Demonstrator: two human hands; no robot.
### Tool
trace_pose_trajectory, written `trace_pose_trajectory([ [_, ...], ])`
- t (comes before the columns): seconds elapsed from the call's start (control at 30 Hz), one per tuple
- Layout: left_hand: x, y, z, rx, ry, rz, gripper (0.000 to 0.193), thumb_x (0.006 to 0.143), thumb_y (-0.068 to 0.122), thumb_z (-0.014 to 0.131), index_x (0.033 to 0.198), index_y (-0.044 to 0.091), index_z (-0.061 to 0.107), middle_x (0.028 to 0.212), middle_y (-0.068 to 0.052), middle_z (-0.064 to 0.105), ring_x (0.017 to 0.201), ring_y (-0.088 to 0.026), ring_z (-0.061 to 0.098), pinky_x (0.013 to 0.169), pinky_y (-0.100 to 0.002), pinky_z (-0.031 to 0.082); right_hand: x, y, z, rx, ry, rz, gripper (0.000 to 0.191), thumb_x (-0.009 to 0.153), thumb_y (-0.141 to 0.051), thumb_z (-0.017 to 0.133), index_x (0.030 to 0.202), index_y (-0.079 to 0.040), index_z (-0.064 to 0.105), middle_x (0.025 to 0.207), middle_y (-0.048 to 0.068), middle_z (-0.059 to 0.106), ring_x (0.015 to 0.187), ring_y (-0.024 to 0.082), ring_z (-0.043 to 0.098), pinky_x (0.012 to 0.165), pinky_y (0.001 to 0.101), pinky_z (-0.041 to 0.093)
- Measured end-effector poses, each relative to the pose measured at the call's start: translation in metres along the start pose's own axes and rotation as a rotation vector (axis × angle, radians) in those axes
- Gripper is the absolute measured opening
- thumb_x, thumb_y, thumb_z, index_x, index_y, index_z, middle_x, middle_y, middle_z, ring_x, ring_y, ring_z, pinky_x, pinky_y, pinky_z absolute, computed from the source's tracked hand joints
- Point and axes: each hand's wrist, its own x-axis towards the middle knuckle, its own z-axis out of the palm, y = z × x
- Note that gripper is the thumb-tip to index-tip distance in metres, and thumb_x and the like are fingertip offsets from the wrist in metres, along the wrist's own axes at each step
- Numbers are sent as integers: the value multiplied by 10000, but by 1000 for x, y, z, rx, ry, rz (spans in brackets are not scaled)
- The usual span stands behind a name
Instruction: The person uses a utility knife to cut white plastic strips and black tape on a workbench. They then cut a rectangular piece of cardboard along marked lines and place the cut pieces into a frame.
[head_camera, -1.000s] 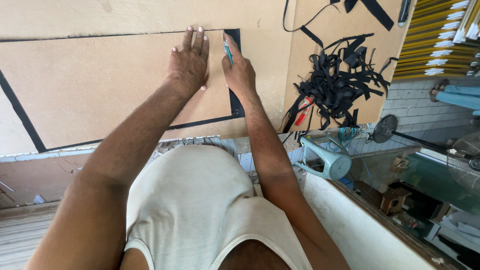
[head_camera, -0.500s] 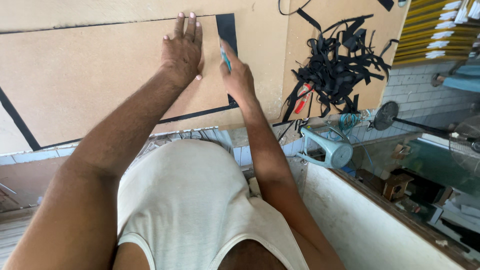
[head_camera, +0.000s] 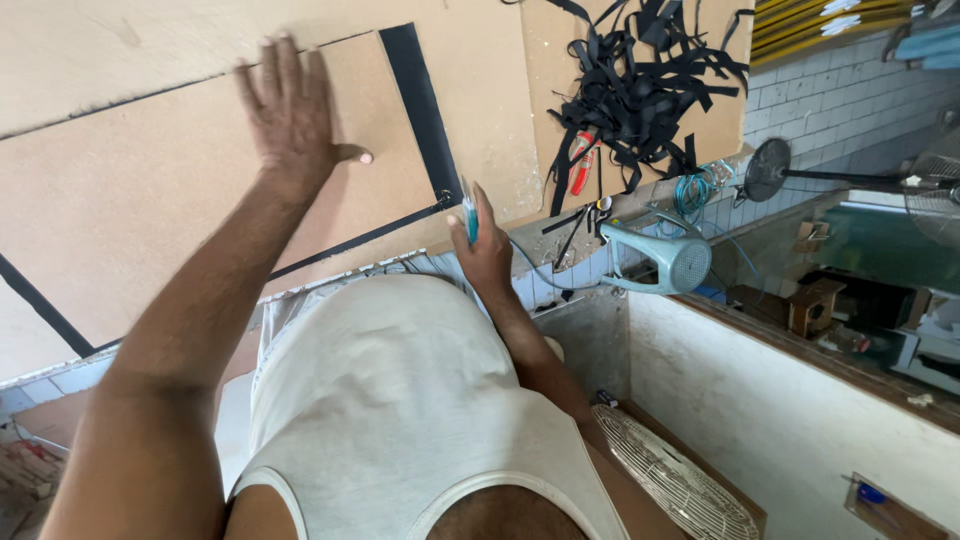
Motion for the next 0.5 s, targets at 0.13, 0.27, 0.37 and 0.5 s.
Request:
trace_pose_trajectory([
  [0.13,-40,-58,14,-194,257,-118,1350,799,906,582,1636,-62,155,1727,-284,87,1593,-426,39,1221,-717,8,35,10,5,-208,-61,39,480,923,-367,753,1261,-65,594,883,159,747,746,343,722,655,444,545],
  [0.27,-90,-112,28,-63,434,-176,786,977,643,767,1425,48,516,1412,-196,424,1435,-372,364,1252,-715,161,61,53,-42,-183,121,281,326,1041,-394,780,1119,-88,700,801,119,710,633,244,707,661,398,555],
  [0.37,-126,-121,35,-93,449,-132,712,965,625,825,1280,32,587,1314,-174,499,1296,-345,444,1302,-624,280,78,84,-89,333,658,374,625,939,-215,746,1438,16,448,1129,145,668,602,195,700,431,296,585],
  [0.5,-159,-92,11,-131,215,-252,614,834,584,929,1071,50,742,1169,-239,670,1165,-394,562,927,-537,529,88,107,-143,451,610,273,692,949,-82,688,1526,6,316,1258,133,685,795,144,728,437,262,593],
])
